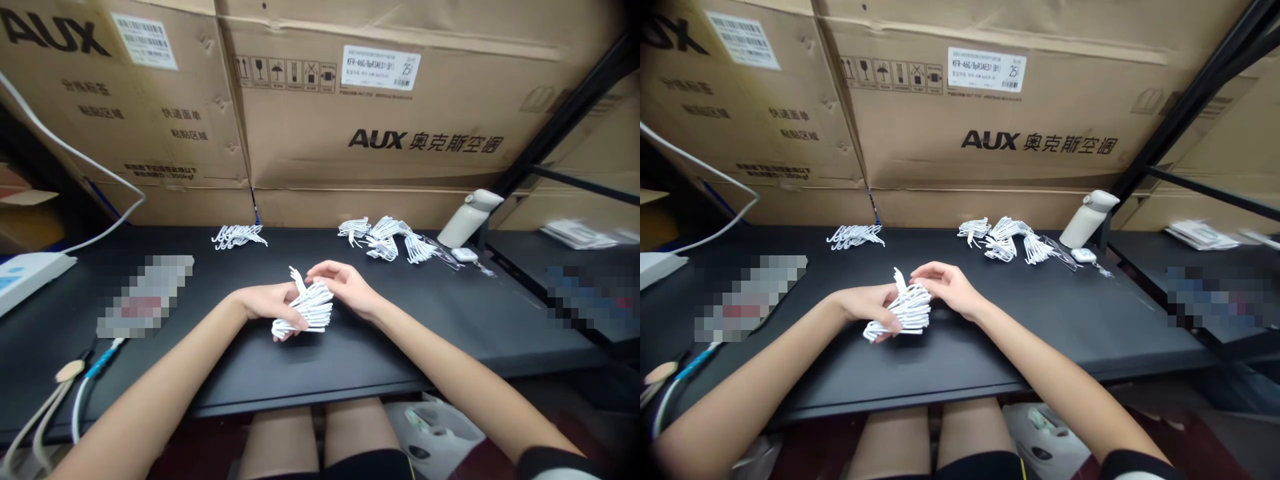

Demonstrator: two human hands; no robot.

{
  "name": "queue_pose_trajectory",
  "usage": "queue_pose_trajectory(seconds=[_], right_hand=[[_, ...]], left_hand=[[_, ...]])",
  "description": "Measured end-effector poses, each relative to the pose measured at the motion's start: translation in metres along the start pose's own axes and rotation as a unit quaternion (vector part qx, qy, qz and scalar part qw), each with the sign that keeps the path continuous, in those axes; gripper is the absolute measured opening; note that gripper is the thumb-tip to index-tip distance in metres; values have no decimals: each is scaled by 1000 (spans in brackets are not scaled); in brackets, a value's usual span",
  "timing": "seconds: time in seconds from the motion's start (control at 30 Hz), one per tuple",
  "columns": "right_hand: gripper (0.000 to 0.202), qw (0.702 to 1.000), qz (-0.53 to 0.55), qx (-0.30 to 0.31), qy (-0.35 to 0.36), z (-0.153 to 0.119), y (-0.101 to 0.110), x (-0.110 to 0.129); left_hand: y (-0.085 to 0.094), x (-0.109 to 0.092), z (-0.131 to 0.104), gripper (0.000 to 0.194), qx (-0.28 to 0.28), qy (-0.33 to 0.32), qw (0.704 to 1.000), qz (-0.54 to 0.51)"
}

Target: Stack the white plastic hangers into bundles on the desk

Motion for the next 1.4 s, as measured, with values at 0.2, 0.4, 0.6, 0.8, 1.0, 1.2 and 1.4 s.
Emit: queue_pose_trajectory(seconds=[0.2, 0.4, 0.6, 0.8, 1.0, 1.2, 1.4], right_hand=[[39, 996, -43, -71, 37, 0, 6, 1], [32, 957, -202, -177, 109, -13, 4, 14], [28, 968, -138, -186, 99, -8, 7, 7], [34, 965, -17, -257, 51, -7, 22, -6], [36, 960, -24, -276, 43, -8, 25, -3], [37, 960, -41, -271, 52, -8, 23, -6], [35, 957, -58, -272, 77, -10, 23, -6]], left_hand=[[17, -15, 12, 22, -285, -114, 947, 92], [9, -9, 29, 17, -307, -131, 931, 149], [2, -7, 31, 35, -245, -132, 953, 117], [4, -16, 19, 36, -349, -161, 901, 201], [15, -27, 1, 24, -467, -201, 813, 284], [11, -34, -8, 14, -491, -254, 724, 412], [9, -33, -6, 10, -471, -311, 688, 457]])
Point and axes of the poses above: each hand's wrist, its own z-axis towards the middle knuckle, its own y-axis out of the back of the hand, x = y × z, the point moved 6 cm from there along z, towards the middle knuckle, and after that the axes turned 8 degrees about x, right-handed, at the moved point
